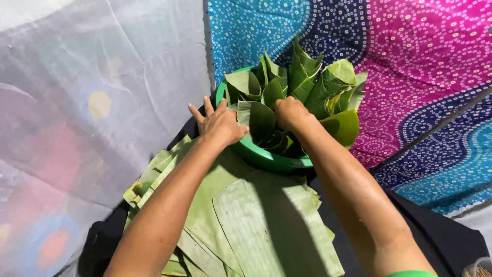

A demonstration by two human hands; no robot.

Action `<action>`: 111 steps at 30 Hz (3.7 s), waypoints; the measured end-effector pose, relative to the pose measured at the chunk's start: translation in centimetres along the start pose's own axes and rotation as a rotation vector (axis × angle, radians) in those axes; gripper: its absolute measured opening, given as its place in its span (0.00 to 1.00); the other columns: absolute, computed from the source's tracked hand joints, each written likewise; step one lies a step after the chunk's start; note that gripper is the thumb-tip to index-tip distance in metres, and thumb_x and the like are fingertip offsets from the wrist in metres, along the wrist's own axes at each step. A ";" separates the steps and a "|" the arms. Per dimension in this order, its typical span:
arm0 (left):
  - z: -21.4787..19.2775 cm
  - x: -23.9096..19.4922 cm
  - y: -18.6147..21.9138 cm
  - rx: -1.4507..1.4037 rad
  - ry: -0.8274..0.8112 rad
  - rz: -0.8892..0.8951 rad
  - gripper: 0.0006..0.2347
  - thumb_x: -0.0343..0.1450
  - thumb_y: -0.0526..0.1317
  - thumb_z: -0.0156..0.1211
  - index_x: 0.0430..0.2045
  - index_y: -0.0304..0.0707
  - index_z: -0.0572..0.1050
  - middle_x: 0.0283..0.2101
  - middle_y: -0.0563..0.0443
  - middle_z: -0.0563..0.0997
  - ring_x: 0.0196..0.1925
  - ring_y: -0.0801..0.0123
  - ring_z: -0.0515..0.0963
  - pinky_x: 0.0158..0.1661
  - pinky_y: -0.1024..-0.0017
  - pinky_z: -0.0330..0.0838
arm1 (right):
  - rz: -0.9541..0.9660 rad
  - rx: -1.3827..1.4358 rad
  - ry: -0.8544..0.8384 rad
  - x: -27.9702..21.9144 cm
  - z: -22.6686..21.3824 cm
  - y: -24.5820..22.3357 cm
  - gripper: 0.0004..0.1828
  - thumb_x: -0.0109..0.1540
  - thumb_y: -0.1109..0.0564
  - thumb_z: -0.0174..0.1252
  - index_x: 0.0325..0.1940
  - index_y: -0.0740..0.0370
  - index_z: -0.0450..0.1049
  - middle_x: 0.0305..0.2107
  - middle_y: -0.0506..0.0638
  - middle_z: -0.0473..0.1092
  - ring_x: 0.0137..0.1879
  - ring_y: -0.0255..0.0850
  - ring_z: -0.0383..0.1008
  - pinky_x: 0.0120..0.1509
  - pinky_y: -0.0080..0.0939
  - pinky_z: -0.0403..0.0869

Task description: Wiping banana leaves with a cloth and folding them into conical shapes to be placed in a bucket.

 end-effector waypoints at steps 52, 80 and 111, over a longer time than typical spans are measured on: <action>1.0 6.8 -1.3 0.010 0.145 -0.099 0.27 0.67 0.52 0.54 0.59 0.37 0.72 0.65 0.47 0.75 0.79 0.49 0.46 0.63 0.23 0.17 | -0.393 -0.221 -0.111 -9.9 -11.0 4.6 0.07 0.51 0.50 0.62 0.31 0.40 0.83 0.34 0.38 0.79 0.49 0.44 0.79 0.53 0.54 0.77; 2.4 -7.1 2.0 -0.021 0.709 0.583 0.13 0.74 0.39 0.61 0.52 0.39 0.78 0.66 0.38 0.71 0.74 0.38 0.59 0.66 0.24 0.39 | -0.633 -0.160 0.519 -20.0 -9.6 1.9 0.09 0.60 0.52 0.61 0.44 0.44 0.81 0.56 0.41 0.76 0.73 0.43 0.66 0.77 0.83 0.45; 10.7 -18.7 -6.3 -0.014 0.285 0.282 0.21 0.74 0.48 0.58 0.61 0.42 0.72 0.64 0.38 0.73 0.71 0.43 0.64 0.68 0.37 0.46 | 0.823 1.675 0.101 -47.2 -0.5 2.2 0.27 0.64 0.54 0.64 0.64 0.70 0.71 0.51 0.64 0.71 0.45 0.49 0.76 0.41 0.50 0.82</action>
Point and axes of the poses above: each hand's wrist, its own x-axis towards the middle knuckle, its own z-axis out of the palm, y = z × x, the point moved 5 cm from there along x, towards the middle knuckle
